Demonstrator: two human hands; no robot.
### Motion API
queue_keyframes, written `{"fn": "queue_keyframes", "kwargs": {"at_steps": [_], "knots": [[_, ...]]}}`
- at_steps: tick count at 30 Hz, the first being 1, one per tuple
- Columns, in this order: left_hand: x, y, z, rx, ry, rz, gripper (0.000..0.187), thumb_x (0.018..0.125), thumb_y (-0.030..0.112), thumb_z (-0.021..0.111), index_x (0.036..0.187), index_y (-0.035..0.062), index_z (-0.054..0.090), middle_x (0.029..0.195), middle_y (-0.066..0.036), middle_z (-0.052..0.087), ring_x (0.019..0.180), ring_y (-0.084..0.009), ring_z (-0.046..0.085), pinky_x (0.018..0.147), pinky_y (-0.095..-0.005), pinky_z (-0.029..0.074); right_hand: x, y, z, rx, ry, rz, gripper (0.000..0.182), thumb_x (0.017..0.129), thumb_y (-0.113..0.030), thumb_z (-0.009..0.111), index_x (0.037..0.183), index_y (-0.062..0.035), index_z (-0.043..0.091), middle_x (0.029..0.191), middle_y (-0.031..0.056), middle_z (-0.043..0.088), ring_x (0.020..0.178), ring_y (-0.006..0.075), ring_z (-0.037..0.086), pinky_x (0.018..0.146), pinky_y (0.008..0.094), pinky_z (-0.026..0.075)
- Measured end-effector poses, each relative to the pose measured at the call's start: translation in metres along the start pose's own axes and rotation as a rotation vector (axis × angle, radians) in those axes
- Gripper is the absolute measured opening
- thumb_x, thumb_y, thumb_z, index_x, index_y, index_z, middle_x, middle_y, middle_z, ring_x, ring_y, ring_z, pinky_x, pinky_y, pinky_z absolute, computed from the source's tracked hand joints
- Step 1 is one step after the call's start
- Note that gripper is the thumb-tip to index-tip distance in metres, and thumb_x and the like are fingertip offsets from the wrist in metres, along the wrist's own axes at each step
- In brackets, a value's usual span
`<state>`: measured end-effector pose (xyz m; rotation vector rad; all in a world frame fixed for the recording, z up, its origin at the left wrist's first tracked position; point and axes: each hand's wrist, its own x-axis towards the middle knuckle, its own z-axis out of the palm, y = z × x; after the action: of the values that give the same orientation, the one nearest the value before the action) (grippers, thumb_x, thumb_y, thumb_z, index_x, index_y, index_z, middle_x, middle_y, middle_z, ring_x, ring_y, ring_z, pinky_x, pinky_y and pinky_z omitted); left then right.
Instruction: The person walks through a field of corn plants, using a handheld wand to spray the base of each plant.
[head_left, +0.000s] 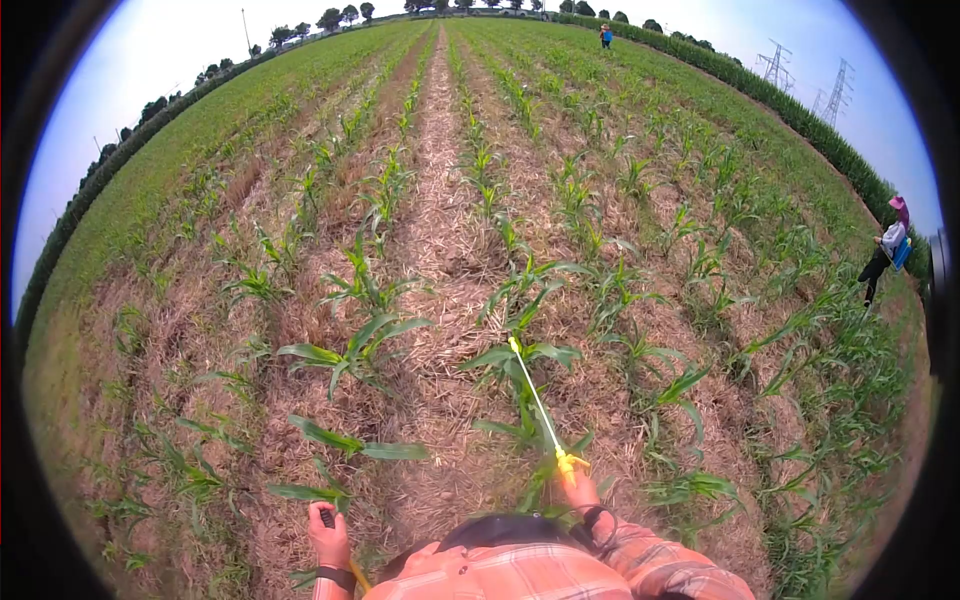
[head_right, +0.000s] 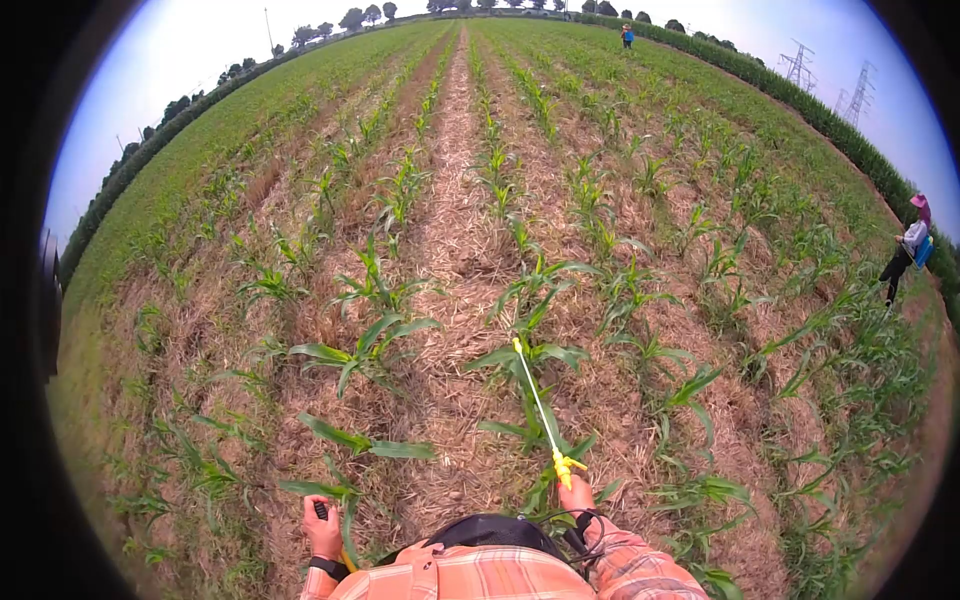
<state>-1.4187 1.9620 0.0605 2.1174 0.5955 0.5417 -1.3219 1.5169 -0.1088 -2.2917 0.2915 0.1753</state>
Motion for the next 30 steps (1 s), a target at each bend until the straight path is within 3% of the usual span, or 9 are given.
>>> {"fn": "queue_keyframes", "kwargs": {"at_steps": [5, 7, 15, 17, 18, 19, 24, 29, 30], "knots": [[0.034, 0.016, 0.015, -0.032, -0.097, -0.091, 0.016, 0.069, 0.0, 0.052, 0.081, 0.0065, 0.044, 0.06, -0.002, 0.043, 0.05, -0.0109, 0.041, 0.047, -0.025, 0.035, 0.022, 0.002, -0.018, 0.022, 0.173, 0.117, 0.02, 0.073, -0.019, 0.056, 0.079, -0.0004, 0.055, 0.062, 0.0116, 0.056, 0.057, 0.0226, 0.055, 0.052, 0.0342, 0.041], [0.055, 0.013, 0.022, 0.004, -0.117, -0.1, 0.016, 0.069, 0.0, 0.052, 0.081, 0.0068, 0.044, 0.058, -0.002, 0.043, 0.05, -0.0108, 0.041, 0.047, -0.0248, 0.035, 0.031, 0.012, -0.011, 0.074, 0.217, 0.187, 0.022, 0.07, -0.018, 0.057, 0.081, 0.0008, 0.054, 0.07, 0.0191, 0.056, 0.068, 0.0336, 0.056, 0.059, 0.0397, 0.042], [0.156, -0.015, 0.043, -0.065, -0.164, -0.049, 0.014, 0.071, 0.001, 0.052, 0.082, 0.0061, 0.045, 0.059, 0.0, 0.039, 0.051, -0.0086, 0.037, 0.047, -0.0237, 0.032, 0.074, -0.062, 0.034, 0.238, 0.013, 0.341, 0.025, 0.072, -0.021, 0.056, 0.086, -0.0009, 0.054, 0.068, 0.0174, 0.057, 0.065, 0.0304, 0.057, 0.058, 0.0374, 0.043], [0.179, -0.022, 0.037, -0.084, -0.169, -0.056, 0.014, 0.071, 0.0, 0.051, 0.082, 0.0062, 0.044, 0.059, 0.001, 0.039, 0.05, -0.0081, 0.036, 0.046, -0.0234, 0.031, 0.08, -0.112, 0.046, -0.083, 0.011, 0.158, 0.025, 0.072, -0.022, 0.055, 0.087, -0.0025, 0.054, 0.071, 0.0185, 0.057, 0.069, 0.0317, 0.057, 0.06, 0.0382, 0.043], [0.191, -0.024, 0.035, -0.098, -0.164, -0.061, 0.014, 0.071, -0.001, 0.051, 0.082, 0.0062, 0.044, 0.059, 0.001, 0.038, 0.05, -0.0078, 0.036, 0.046, -0.0232, 0.031, 0.09, -0.109, 0.063, -0.061, -0.016, 0.11, 0.024, 0.072, -0.022, 0.055, 0.088, -0.0041, 0.055, 0.075, 0.0195, 0.058, 0.073, 0.0328, 0.057, 0.062, 0.0389, 0.044], [0.201, -0.028, 0.032, -0.108, -0.158, -0.069, 0.015, 0.072, -0.001, 0.051, 0.083, 0.0063, 0.044, 0.059, 0.002, 0.038, 0.05, -0.0075, 0.035, 0.046, -0.023, 0.031, 0.095, -0.117, 0.075, 0.011, -0.053, 0.057, 0.027, 0.074, -0.024, 0.055, 0.091, -0.0035, 0.055, 0.068, 0.0119, 0.057, 0.063, 0.0209, 0.057, 0.058, 0.0328, 0.043], [0.244, -0.052, 0.026, -0.176, -0.197, -0.208, 0.015, 0.072, -0.001, 0.05, 0.084, 0.0066, 0.044, 0.062, 0.002, 0.038, 0.051, -0.0058, 0.035, 0.046, -0.0214, 0.03, 0.117, -0.199, 0.109, 0.006, -0.296, -0.06, 0.026, 0.075, -0.022, 0.056, 0.094, -0.004, 0.053, 0.074, 0.0138, 0.057, 0.069, 0.021, 0.056, 0.061, 0.0316, 0.043], [0.279, -0.03, 0.029, -0.118, -0.168, -0.1, 0.016, 0.073, -0.001, 0.051, 0.085, 0.0067, 0.044, 0.063, 0.002, 0.039, 0.051, -0.0054, 0.035, 0.046, -0.0206, 0.029, 0.138, -0.246, 0.125, 0.028, -0.49, -0.187, 0.026, 0.076, -0.02, 0.054, 0.097, -0.0048, 0.053, 0.072, 0.0109, 0.058, 0.066, 0.018, 0.056, 0.06, 0.0302, 0.043], [0.285, -0.026, 0.025, -0.108, -0.128, -0.021, 0.016, 0.073, -0.001, 0.051, 0.085, 0.0064, 0.044, 0.062, 0.003, 0.037, 0.051, -0.0052, 0.034, 0.045, -0.0207, 0.029, 0.143, -0.257, 0.123, 0.084, -0.575, -0.142, 0.027, 0.075, -0.02, 0.054, 0.096, -0.0035, 0.053, 0.076, 0.0135, 0.058, 0.07, 0.0224, 0.057, 0.063, 0.0327, 0.043]]}}
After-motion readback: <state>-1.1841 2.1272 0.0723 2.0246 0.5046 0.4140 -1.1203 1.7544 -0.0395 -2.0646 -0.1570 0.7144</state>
